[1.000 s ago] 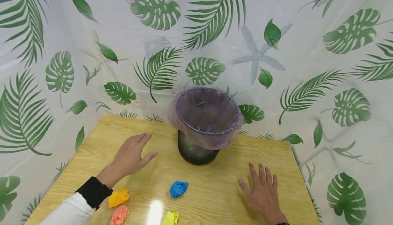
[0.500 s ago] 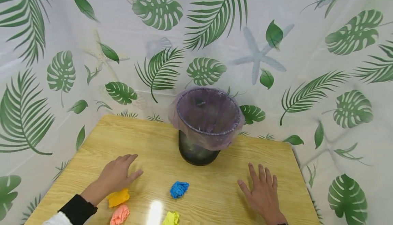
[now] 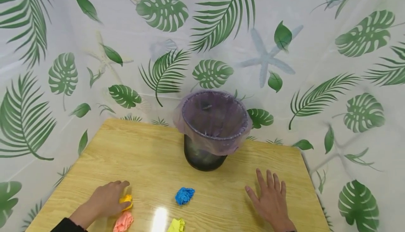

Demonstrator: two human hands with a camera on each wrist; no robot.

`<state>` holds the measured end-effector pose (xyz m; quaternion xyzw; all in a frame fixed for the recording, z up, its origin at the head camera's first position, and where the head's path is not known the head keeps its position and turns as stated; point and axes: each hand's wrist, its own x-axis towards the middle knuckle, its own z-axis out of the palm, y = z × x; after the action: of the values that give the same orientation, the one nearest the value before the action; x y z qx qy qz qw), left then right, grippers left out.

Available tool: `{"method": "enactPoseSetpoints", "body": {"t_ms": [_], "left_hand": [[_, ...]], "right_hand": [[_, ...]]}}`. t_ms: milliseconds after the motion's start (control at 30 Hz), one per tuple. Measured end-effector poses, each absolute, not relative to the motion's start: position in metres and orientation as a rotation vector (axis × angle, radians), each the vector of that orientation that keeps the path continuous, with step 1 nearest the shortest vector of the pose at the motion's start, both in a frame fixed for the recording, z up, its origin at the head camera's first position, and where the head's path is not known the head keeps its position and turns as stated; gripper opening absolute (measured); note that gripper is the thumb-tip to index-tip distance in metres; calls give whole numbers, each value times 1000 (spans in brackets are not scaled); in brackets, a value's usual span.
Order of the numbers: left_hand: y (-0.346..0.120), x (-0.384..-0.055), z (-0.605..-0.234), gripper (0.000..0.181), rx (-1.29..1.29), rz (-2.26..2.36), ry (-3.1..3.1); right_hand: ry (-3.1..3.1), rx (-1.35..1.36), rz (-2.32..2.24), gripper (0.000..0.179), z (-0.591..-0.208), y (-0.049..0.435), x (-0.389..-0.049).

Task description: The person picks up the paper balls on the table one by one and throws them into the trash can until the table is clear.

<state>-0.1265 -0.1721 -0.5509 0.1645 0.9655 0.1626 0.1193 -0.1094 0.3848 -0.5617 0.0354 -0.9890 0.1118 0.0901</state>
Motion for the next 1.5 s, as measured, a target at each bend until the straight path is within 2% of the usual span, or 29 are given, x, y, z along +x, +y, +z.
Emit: {"method": "enactPoseSetpoints", "body": {"t_ms": [367,767,1133,1500], "left_hand": [[-170,-126,-555,46,437,601,2689],[-168,-139,-548,50,512,793,2586],[-129,-162,-493,57,695,805,2792],[-93,-189,-429,61,986,802,3030]], "right_hand": [[-2989,77,356,79,-559,383,-107],[-2972,80,365,78,-562,383,-107],[-2948,104,368,76,-565,383,-107],[-2981,82,379,76,-567,385,-106]]}}
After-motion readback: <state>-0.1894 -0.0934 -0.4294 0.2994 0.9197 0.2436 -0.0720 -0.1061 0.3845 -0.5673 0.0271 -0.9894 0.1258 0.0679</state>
